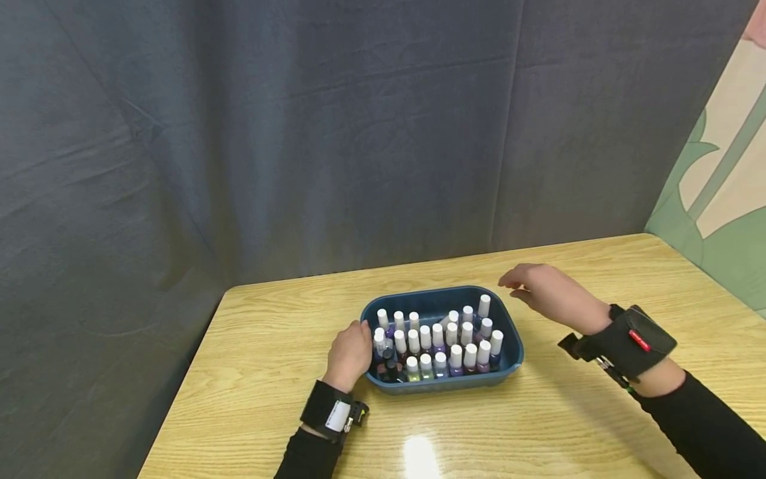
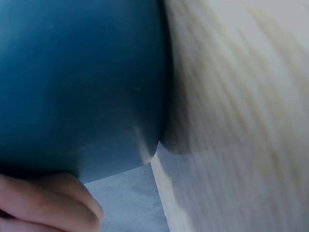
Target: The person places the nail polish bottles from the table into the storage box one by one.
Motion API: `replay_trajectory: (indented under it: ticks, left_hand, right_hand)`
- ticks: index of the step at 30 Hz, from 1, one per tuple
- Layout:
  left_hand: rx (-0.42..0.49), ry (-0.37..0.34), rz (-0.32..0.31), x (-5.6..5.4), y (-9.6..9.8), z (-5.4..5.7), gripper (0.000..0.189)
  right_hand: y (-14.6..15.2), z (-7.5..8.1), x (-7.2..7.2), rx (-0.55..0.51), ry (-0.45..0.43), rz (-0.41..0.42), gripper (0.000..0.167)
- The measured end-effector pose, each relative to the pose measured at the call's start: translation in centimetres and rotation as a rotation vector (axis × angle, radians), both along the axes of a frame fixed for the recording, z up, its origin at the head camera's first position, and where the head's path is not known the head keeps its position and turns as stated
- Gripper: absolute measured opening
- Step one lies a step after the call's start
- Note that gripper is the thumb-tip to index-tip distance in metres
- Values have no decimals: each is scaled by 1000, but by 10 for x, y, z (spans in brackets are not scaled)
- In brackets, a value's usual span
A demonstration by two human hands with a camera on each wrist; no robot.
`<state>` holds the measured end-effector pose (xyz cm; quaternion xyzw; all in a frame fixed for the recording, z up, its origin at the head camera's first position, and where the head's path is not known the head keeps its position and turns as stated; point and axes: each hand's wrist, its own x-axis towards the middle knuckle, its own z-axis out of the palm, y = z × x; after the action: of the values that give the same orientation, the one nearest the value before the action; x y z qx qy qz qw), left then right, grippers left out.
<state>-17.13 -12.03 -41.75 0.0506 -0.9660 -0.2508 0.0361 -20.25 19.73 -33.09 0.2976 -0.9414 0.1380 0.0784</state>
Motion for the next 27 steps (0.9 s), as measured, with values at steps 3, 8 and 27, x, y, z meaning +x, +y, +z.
replay_trajectory:
  ticks: [3, 8, 27]
  left_hand:
    - [0, 1, -4, 0, 2, 0, 38]
    - [5, -1, -12, 0, 2, 1, 38]
    - [-4, 14, -34, 1, -1, 2, 39]
  right_hand:
    - [25, 7, 7, -11, 15, -65, 22]
    - [72, 8, 17, 28, 8, -184, 18]
    - [138, -23, 25, 129, -409, -358, 25]
